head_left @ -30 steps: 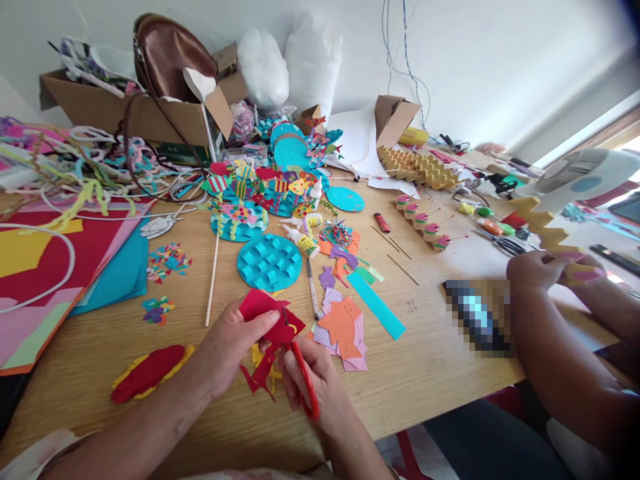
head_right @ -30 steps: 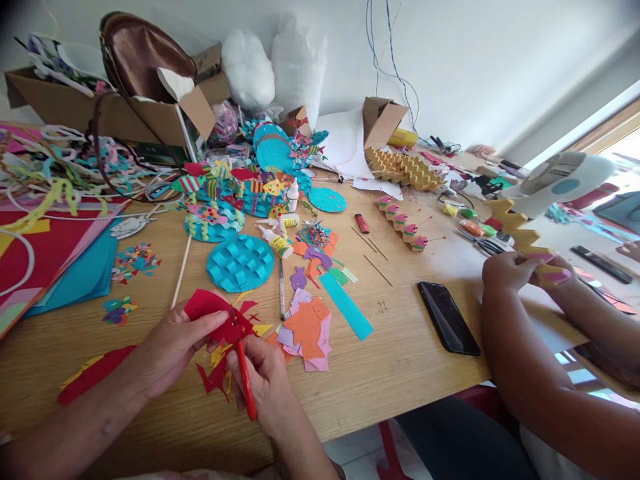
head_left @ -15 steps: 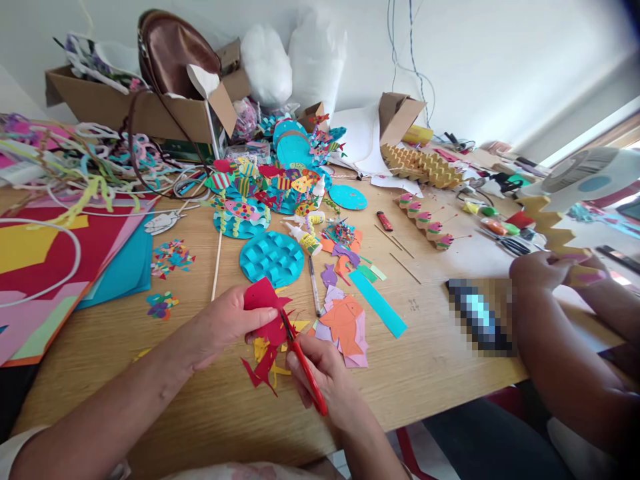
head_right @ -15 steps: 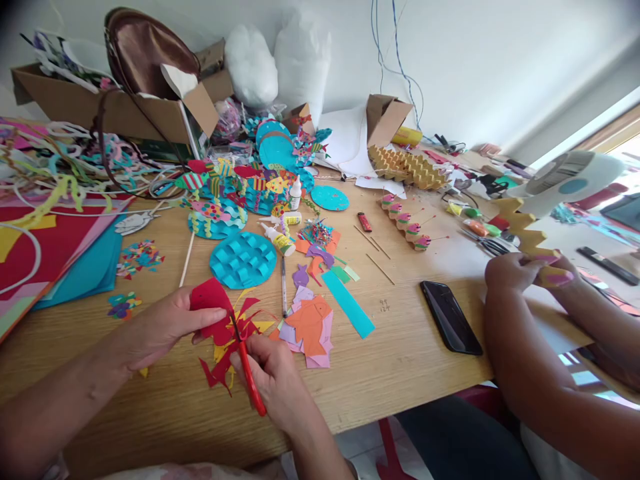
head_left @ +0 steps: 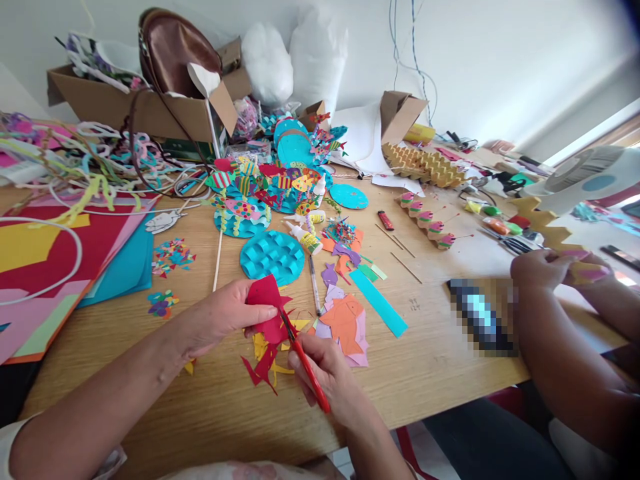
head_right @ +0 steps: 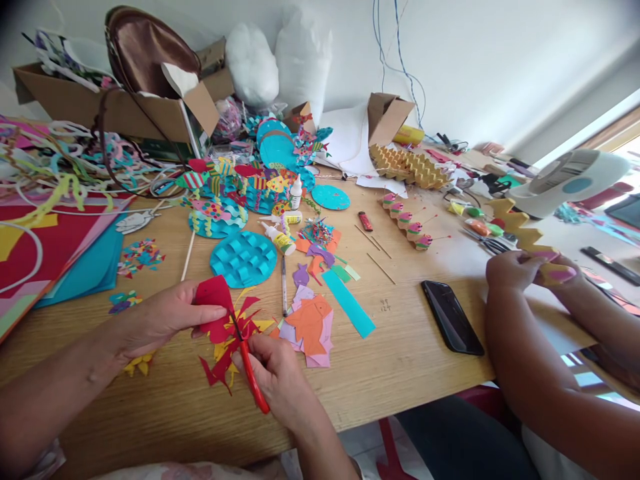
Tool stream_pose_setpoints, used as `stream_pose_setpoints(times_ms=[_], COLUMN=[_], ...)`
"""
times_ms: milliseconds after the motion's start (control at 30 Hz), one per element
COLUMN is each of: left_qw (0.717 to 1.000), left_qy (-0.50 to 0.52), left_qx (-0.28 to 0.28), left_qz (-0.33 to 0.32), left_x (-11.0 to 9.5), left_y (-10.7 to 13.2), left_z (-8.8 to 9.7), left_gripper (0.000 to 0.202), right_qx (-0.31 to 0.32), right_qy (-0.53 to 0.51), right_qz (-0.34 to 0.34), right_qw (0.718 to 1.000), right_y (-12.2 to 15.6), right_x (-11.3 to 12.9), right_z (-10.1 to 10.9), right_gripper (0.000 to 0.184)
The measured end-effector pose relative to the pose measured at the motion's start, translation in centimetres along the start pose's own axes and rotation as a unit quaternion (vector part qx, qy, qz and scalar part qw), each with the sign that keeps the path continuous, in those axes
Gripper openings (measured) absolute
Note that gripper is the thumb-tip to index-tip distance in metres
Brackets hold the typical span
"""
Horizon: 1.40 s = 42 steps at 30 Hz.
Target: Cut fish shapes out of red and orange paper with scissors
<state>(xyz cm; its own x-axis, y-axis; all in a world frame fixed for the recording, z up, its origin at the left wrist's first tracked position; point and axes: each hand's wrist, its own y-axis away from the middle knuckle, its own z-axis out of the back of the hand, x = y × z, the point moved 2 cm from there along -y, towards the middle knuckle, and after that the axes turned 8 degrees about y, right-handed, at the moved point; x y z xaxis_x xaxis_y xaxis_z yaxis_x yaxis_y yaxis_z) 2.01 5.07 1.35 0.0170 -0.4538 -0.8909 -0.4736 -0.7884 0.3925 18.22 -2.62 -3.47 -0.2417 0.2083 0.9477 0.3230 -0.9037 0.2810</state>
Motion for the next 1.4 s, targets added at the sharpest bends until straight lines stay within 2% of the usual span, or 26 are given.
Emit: stream_pose_setpoints(times_ms=[367, 700, 1000, 1400], left_qw=[1.0, 1.0, 0.999, 0.999], left_qy=[0.01, 0.017, 0.013, -0.009], left_qx=[0.002, 0.011, 0.005, -0.032], left_qz=[0.006, 0.023, 0.033, 0.036], left_x=[0.03, -0.56, -0.21, 0.12], left_y=[-0.11, 0.04, -0.31, -0.24], left_z=[-0.09, -0.12, 0.15, -0.1], left_gripper=[0.009, 0.013, 0.016, 0.021], right_qx=[0.001, 0.0, -0.017, -0.014], right_qy=[0.016, 0.026, 0.025, -0.052], right_qz=[0.003, 0.01, 0.01, 0.014], right_qw=[1.0, 1.0, 0.999, 0.998], right_y=[-0.17, -0.2, -0.29, -0.46], right_x=[-0.11, 0.02, -0.14, 0.04], right_z=[-0.08, 0.05, -0.07, -0.59], right_gripper=[0.035, 0.038, 0.039, 0.038])
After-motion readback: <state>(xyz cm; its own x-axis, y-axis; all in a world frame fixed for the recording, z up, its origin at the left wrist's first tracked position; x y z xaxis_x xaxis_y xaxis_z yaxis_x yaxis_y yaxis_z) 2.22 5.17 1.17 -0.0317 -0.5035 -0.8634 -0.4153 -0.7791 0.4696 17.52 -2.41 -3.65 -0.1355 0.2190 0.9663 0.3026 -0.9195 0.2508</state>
